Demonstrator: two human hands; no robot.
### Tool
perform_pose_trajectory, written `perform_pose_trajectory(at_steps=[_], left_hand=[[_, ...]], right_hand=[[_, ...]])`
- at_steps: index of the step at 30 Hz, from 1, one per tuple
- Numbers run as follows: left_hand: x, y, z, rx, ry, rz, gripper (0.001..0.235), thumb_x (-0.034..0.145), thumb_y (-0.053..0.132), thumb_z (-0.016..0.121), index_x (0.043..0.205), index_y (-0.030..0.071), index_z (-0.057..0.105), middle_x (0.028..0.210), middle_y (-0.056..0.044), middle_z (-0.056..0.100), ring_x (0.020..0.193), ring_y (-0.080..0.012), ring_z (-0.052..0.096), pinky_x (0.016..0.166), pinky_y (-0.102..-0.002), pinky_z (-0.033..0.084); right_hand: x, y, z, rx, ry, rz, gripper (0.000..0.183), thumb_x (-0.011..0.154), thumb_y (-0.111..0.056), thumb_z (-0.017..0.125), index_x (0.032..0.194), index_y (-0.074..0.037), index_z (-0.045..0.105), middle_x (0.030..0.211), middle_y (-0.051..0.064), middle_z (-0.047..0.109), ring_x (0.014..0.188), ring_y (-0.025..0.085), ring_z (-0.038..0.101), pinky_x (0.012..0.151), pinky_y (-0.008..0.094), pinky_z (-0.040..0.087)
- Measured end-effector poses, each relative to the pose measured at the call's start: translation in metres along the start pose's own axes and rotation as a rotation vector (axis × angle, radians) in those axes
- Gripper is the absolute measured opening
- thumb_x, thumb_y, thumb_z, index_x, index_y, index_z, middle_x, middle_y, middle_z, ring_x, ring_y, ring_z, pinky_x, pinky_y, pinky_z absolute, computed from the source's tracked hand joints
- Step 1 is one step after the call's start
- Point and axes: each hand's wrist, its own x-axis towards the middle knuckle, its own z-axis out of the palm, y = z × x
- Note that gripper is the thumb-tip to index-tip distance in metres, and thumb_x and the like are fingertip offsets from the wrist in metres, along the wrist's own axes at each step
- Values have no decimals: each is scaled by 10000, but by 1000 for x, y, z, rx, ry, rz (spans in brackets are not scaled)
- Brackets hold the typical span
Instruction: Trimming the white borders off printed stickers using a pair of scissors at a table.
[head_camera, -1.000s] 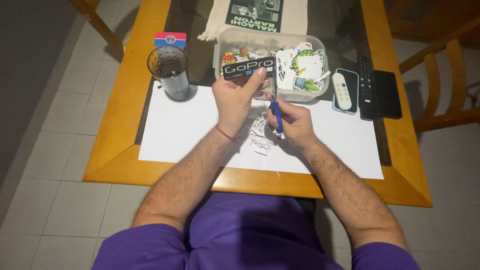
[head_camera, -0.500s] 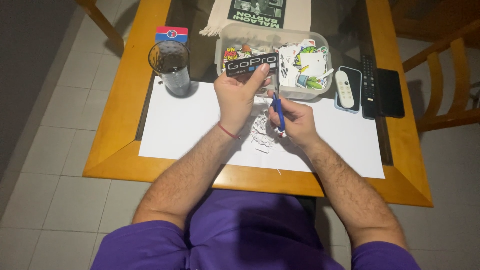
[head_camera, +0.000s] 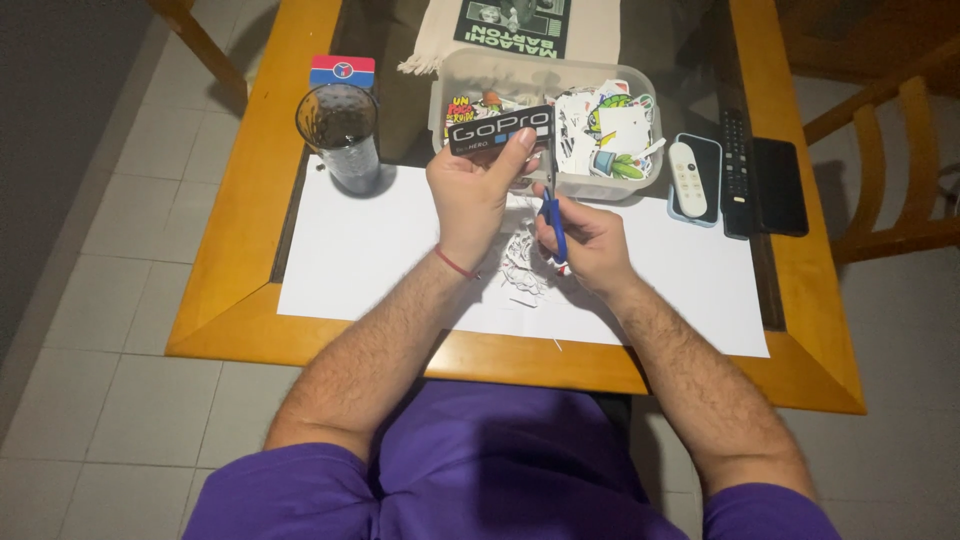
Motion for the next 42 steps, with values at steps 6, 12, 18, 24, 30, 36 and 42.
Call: perform_pose_trajectory(at_steps=[6, 12, 18, 24, 30, 36, 42], left_hand=[[-2, 5, 3, -1, 12, 0, 201, 990, 68, 907, 1082, -36, 762, 982, -208, 856, 959, -277, 854, 782, -300, 769], [1, -1, 2, -1, 27, -11, 209, 978, 64, 918, 1086, -37, 771, 974, -204, 858, 925, -265, 863, 766, -307, 772], [2, -10, -3, 49, 47, -37, 246, 970, 100, 942, 1095, -44, 787, 976, -172, 854, 920, -217, 844, 767, -320, 761], [6, -18, -8, 81, 70, -33, 250, 966, 55, 940, 1112, -61, 773, 962, -171, 841, 844, -196, 831, 734, -363, 767], [7, -20, -8, 90, 86, -19, 263, 965, 23, 935, 1118, -83, 749, 976, -200, 835, 832, -207, 840, 733, -374, 787], [8, -24, -8, 67, 97, -5, 229, 959, 32, 937, 1080, -53, 762, 939, -173, 830, 789, -190, 836, 710, -347, 774], [2, -10, -1, 59, 96, -7, 228, 952, 32, 936, 1065, -62, 762, 945, -204, 839, 807, -221, 847, 705, -350, 772]], right_hand=[[-2, 0, 0, 16, 4, 5, 495, 1024, -89, 866, 1460, 94, 719, 796, 141, 743, 683, 160, 694, 643, 347, 624], [-4, 4, 1, 16, 19, 32, 508, 1014, -83, 875, 1464, 93, 718, 797, 146, 754, 682, 157, 697, 645, 336, 618], [-8, 8, 2, 28, 65, 93, 468, 1001, -91, 887, 1436, 31, 760, 813, 83, 757, 715, 112, 703, 658, 300, 609], [-9, -16, 22, 95, 108, 125, 404, 1008, -97, 883, 1388, 12, 798, 786, 79, 753, 717, 97, 678, 658, 269, 572], [-4, -11, 15, 55, 56, 90, 518, 979, -128, 923, 1451, 14, 763, 801, 131, 782, 731, 130, 695, 658, 305, 580], [-6, -2, 12, 53, 83, 106, 492, 991, -93, 902, 1456, -5, 769, 805, 104, 790, 739, 100, 681, 660, 274, 567], [-7, -19, 18, 19, 76, 148, 481, 1003, -93, 889, 1457, 5, 765, 784, 105, 788, 732, 101, 679, 660, 271, 575]])
